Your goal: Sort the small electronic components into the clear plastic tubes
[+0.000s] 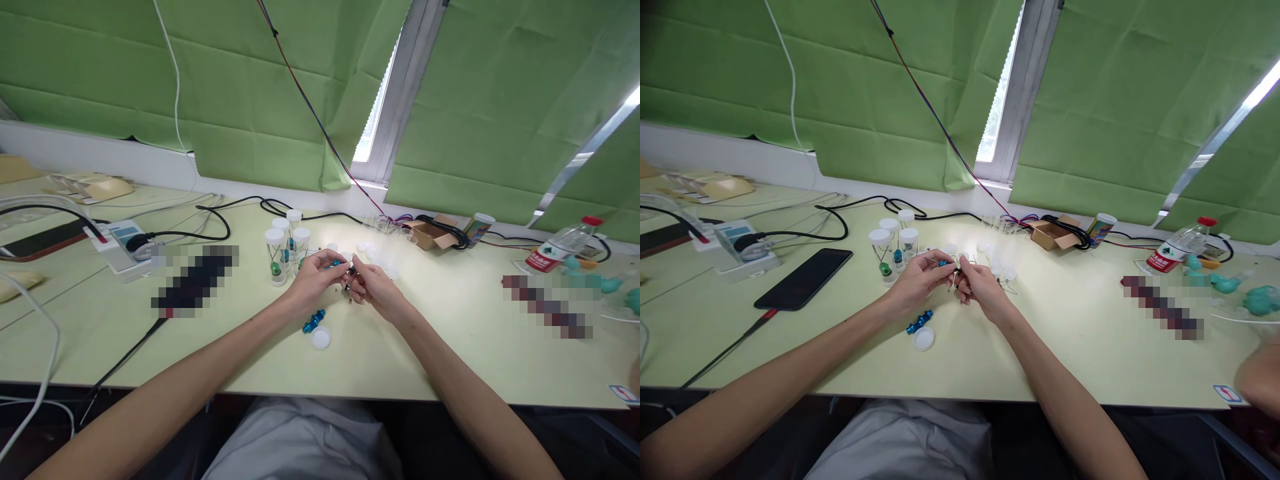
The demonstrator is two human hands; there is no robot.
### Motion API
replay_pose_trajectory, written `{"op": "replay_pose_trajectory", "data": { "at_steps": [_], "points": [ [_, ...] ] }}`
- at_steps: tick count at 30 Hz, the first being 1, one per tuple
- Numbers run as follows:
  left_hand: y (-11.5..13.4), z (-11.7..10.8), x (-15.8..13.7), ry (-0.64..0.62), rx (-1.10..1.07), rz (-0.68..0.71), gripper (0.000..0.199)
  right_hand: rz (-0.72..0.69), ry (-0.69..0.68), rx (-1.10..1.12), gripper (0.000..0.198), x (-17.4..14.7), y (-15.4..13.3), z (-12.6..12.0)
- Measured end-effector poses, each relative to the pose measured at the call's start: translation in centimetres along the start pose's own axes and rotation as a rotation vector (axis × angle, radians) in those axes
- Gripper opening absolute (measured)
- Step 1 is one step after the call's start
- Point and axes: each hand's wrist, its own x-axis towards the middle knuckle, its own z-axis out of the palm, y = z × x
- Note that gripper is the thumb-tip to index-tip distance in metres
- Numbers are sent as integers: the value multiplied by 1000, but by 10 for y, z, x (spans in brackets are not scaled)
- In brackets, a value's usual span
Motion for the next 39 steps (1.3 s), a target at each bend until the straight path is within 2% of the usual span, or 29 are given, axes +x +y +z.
{"op": "replay_pose_trajectory", "data": {
  "at_steps": [11,23,39],
  "points": [
    [1,2,1,69,-73,-20,30,-53,30,7,50,0,1,-1],
    [2,3,0,26,-57,-40,28,-51,-7,24,51,3,3,-3],
    [4,3,-1,47,-68,-38,28,-18,-28,48,53,-1,-1,-1]
  ]
}}
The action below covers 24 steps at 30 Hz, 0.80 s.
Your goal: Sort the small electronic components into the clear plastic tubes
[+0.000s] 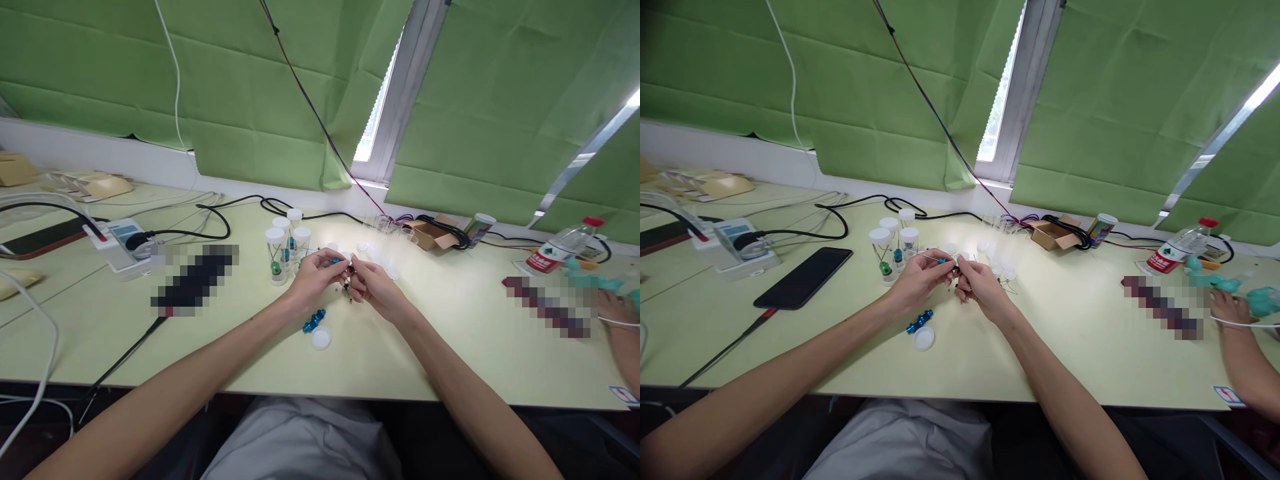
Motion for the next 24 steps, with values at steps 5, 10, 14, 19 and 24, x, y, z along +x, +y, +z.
{"op": "replay_pose_trajectory", "data": {
  "at_steps": [5,10,14,19,24],
  "points": [
    [3,1,-1,9,-11,-6,32,-2,-26,-14,48,-2,-1,0],
    [3,1,-2,-5,-15,-17,31,3,-28,-17,51,-2,-2,0],
    [4,1,-2,-24,-6,-32,28,27,-16,-32,54,-3,-3,1],
    [5,2,-3,-14,3,-42,27,32,-4,-38,56,-3,-4,3],
    [3,1,-2,-11,13,-33,27,33,4,-64,56,-4,-5,5]
  ]
}}
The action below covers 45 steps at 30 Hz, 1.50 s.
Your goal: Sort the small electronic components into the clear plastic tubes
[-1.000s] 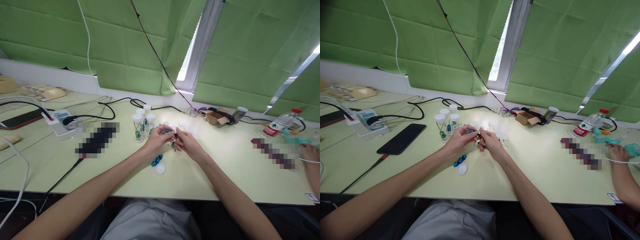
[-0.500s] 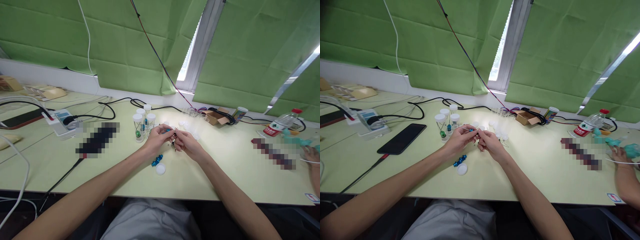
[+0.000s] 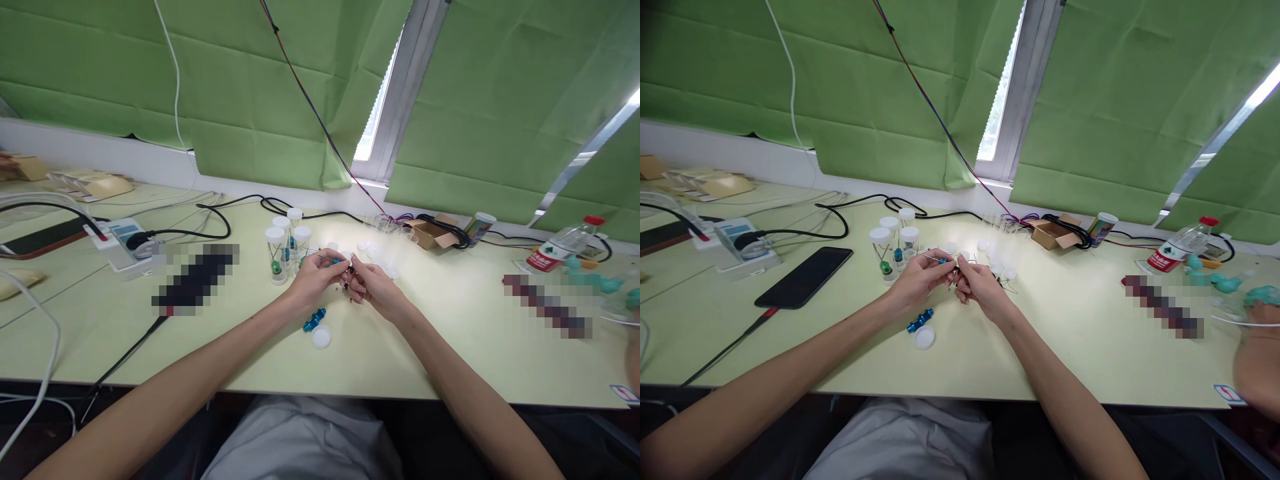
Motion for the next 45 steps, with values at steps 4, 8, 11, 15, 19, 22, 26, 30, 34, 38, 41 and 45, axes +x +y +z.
{"op": "replay_pose_trajectory", "data": {
  "at_steps": [4,8,11,15,19,22,26,30,34,38,41,45],
  "points": [
    [-2,-1,1,-2,-6,11,27,5,0,-5,56,-1,-1,1],
    [-2,0,1,8,-14,30,27,2,-18,-6,56,0,-1,0],
    [-1,0,1,20,-6,32,28,-9,-35,-10,54,1,2,-2],
    [0,0,2,37,-14,29,28,-21,-27,-12,51,3,4,-4],
    [0,0,2,48,-20,22,28,-15,3,-26,50,2,3,-3],
    [-1,-1,3,48,-23,22,27,-17,7,-19,49,1,2,-2],
    [-2,-1,3,40,-29,26,29,-18,12,-18,50,0,1,-1],
    [-1,-1,2,18,-11,19,30,-25,-2,-24,52,2,3,-3],
    [1,0,0,4,9,22,28,-29,-22,-26,54,3,5,-5],
    [3,1,-1,6,15,7,29,-21,-24,-28,54,3,5,-5],
    [2,1,0,-3,11,7,30,-12,-23,-31,54,2,4,-4],
    [1,1,0,-23,12,8,28,3,-20,-41,55,0,0,-1]
  ]
}}
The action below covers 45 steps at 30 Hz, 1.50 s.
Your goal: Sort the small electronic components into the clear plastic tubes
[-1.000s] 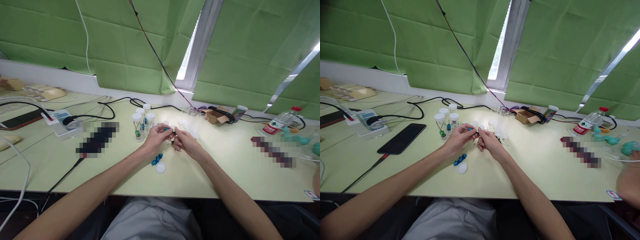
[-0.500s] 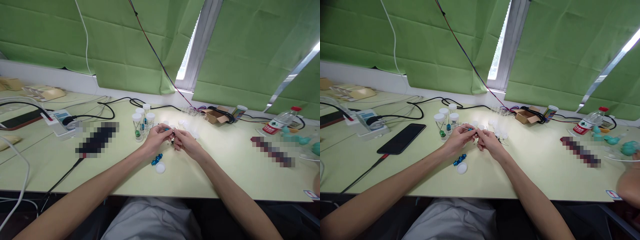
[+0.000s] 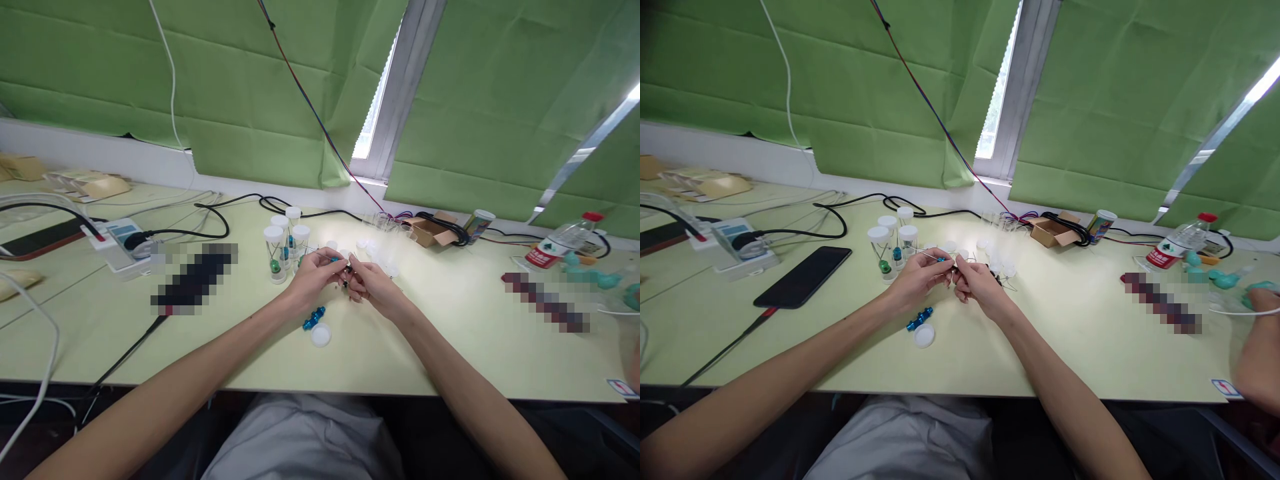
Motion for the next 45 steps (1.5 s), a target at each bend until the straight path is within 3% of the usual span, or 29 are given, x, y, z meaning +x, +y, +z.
{"op": "replay_pose_trajectory", "data": {
  "at_steps": [16,26,45],
  "points": [
    [0,2,0,34,-7,1,28,-21,6,-29,58,3,4,0],
    [-1,0,1,72,-17,16,27,-39,34,-20,48,2,3,1],
    [-3,-2,2,-4,14,-9,28,-24,-16,0,58,2,3,1]
  ]
}}
